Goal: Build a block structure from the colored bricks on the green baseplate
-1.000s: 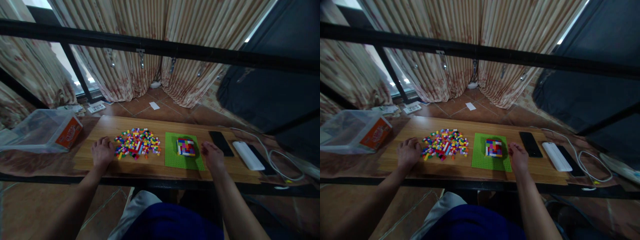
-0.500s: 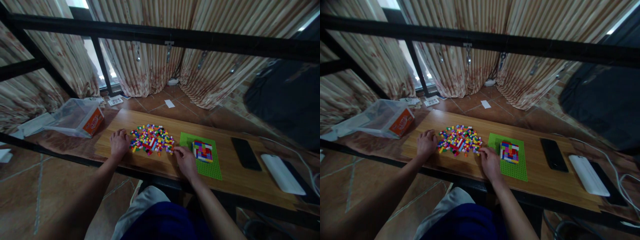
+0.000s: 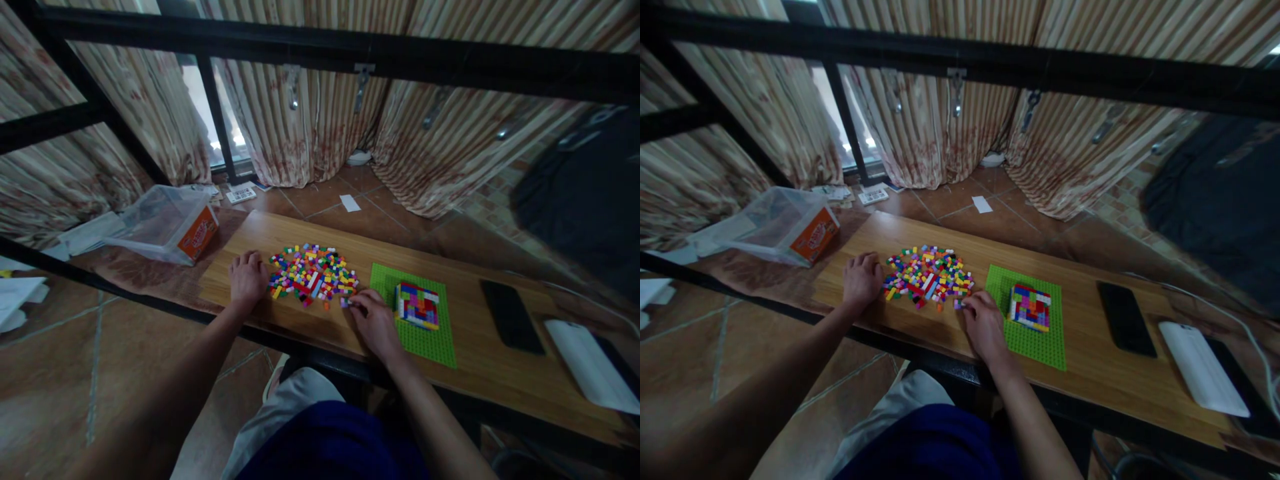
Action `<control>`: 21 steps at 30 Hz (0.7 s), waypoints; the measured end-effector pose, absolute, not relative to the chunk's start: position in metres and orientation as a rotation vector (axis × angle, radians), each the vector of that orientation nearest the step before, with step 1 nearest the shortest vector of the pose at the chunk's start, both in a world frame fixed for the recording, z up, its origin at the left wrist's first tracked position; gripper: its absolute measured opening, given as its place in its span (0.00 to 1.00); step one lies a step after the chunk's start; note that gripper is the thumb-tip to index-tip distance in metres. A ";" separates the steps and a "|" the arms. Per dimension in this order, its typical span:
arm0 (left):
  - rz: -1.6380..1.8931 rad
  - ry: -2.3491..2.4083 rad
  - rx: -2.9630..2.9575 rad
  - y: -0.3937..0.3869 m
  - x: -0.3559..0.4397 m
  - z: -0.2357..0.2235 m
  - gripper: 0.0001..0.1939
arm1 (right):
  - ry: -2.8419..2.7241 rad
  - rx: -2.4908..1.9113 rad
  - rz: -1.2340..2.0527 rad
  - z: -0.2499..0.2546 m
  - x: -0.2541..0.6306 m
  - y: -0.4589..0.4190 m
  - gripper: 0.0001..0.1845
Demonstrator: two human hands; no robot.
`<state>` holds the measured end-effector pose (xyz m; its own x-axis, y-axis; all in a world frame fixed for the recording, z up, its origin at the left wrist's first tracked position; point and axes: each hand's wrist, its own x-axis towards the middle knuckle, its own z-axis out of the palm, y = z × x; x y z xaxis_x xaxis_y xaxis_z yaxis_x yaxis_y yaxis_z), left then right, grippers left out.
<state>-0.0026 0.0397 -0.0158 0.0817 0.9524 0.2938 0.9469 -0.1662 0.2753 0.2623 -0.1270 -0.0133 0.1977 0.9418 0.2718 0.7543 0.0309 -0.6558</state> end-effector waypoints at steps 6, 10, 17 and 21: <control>0.652 1.999 2.282 0.040 -0.004 -0.017 0.19 | -1.493 -1.750 0.335 -0.011 0.273 -0.127 0.11; 0.649 2.000 2.277 0.040 -0.003 -0.017 0.19 | -1.479 -1.757 0.296 -0.009 0.269 -0.127 0.11; 0.638 2.003 2.259 0.037 -0.003 -0.017 0.18 | -1.535 -1.676 0.223 -0.007 0.230 -0.124 0.12; 0.635 1.996 2.268 0.036 -0.003 -0.017 0.17 | -1.660 -1.605 0.256 -0.011 0.193 -0.110 0.12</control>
<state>-0.0032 0.0363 -0.0170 0.0796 0.9604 0.2671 0.9381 -0.1628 0.3058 0.1934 -0.1100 -0.0105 0.1198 0.9116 0.3931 0.7505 0.1760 -0.6370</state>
